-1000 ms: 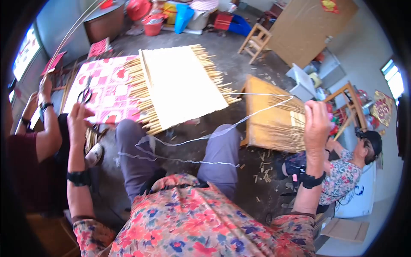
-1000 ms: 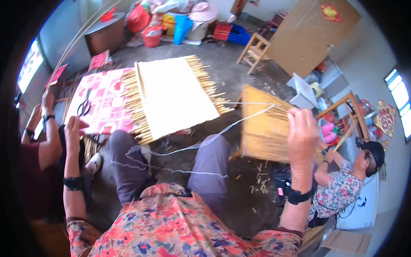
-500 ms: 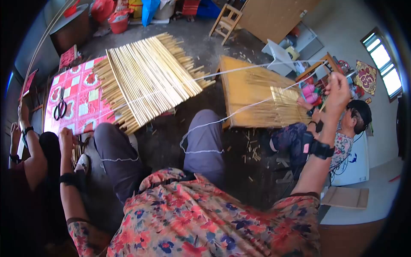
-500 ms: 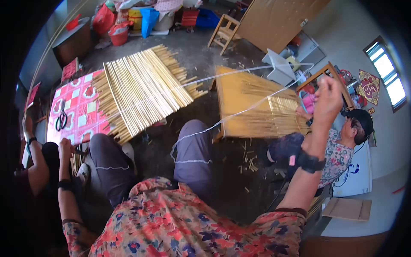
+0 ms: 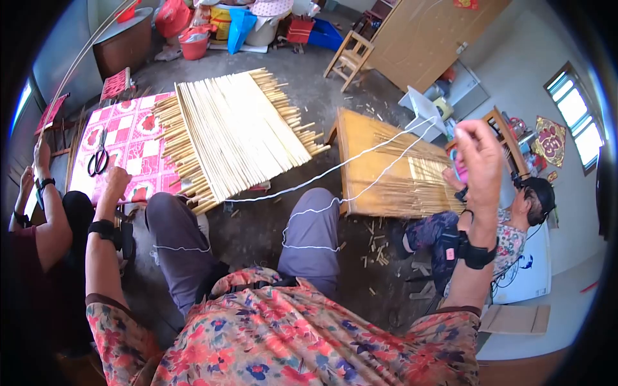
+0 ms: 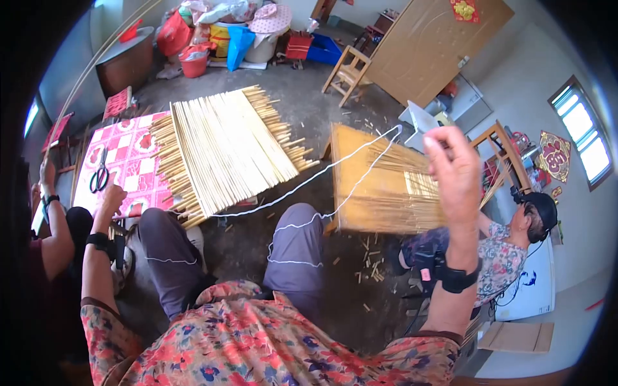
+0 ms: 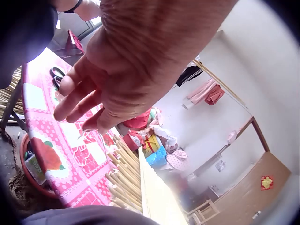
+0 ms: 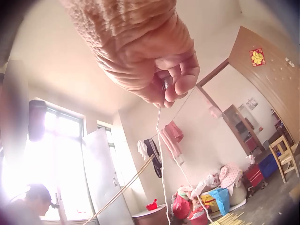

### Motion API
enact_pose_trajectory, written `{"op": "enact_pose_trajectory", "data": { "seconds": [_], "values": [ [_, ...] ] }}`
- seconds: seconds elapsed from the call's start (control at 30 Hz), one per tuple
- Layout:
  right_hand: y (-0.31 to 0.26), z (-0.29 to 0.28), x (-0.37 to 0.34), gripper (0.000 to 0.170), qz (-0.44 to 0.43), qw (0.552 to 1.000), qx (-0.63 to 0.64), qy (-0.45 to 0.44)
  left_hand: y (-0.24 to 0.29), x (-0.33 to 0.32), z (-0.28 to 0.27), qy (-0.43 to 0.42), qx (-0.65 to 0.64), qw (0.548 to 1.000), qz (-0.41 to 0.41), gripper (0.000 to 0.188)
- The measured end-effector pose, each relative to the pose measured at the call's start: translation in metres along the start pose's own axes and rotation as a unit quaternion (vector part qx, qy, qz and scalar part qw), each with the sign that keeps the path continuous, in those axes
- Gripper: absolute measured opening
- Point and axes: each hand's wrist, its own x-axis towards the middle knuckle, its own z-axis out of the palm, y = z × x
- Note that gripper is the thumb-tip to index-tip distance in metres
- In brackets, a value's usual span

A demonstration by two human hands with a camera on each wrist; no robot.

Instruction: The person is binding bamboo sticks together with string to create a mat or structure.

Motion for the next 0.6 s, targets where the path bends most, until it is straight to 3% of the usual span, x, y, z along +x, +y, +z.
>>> {"op": "enact_pose_trajectory", "data": {
  "seconds": [0.07, 0.1, 0.2, 0.27, 0.3, 0.33, 0.4, 0.43, 0.47, 0.5, 0.53, 0.57, 0.6],
  "values": [
    [0.002, 0.009, -0.001, 0.005, -0.017, 0.999, -0.017, -0.043, 0.070, -0.038, -0.084, 0.075, -0.181, 0.956, -0.217, 0.021],
    [0.000, 0.012, -0.001, 0.005, -0.019, 0.999, -0.017, -0.044, 0.086, -0.052, -0.100, 0.195, -0.063, 0.969, -0.137, 0.022],
    [-0.004, 0.024, -0.003, 0.005, 0.015, 0.996, 0.045, -0.071, 0.102, -0.061, -0.126, 0.331, -0.003, 0.943, -0.036, 0.015],
    [-0.006, 0.032, -0.003, 0.006, -0.031, 0.996, 0.013, -0.088, 0.141, -0.056, -0.162, 0.324, -0.030, 0.945, -0.039, 0.010],
    [-0.014, 0.036, -0.004, 0.005, -0.018, 0.997, 0.018, -0.070, 0.169, -0.062, -0.184, 0.335, -0.082, 0.939, 0.024, 0.009],
    [-0.017, 0.038, -0.004, 0.005, -0.020, 0.997, 0.019, -0.073, 0.206, -0.073, -0.212, 0.323, -0.096, 0.942, 0.006, 0.014],
    [-0.021, 0.044, -0.003, 0.004, -0.020, 0.994, 0.026, -0.103, 0.237, -0.067, -0.224, 0.299, -0.261, 0.913, 0.093, 0.021],
    [-0.023, 0.048, -0.001, 0.004, -0.023, 0.994, 0.029, -0.104, 0.261, -0.067, -0.230, 0.259, -0.346, 0.898, 0.083, 0.020],
    [-0.024, 0.052, -0.001, 0.005, -0.021, 0.991, 0.045, -0.127, 0.281, -0.062, -0.226, 0.290, -0.352, 0.871, 0.180, 0.017],
    [-0.025, 0.056, -0.001, 0.006, -0.018, 0.986, 0.061, -0.151, 0.311, -0.077, -0.240, 0.250, -0.399, 0.850, 0.237, 0.017],
    [-0.028, 0.061, -0.001, 0.006, -0.017, 0.985, 0.063, -0.157, 0.338, -0.092, -0.255, 0.112, -0.514, 0.818, 0.232, 0.027],
    [-0.031, 0.065, 0.000, 0.006, -0.022, 0.983, 0.088, -0.161, 0.357, -0.096, -0.257, 0.064, -0.579, 0.761, 0.285, 0.033],
    [-0.034, 0.068, 0.001, 0.006, -0.026, 0.980, 0.114, -0.164, 0.372, -0.098, -0.258, 0.035, -0.605, 0.736, 0.301, 0.035]
  ]
}}
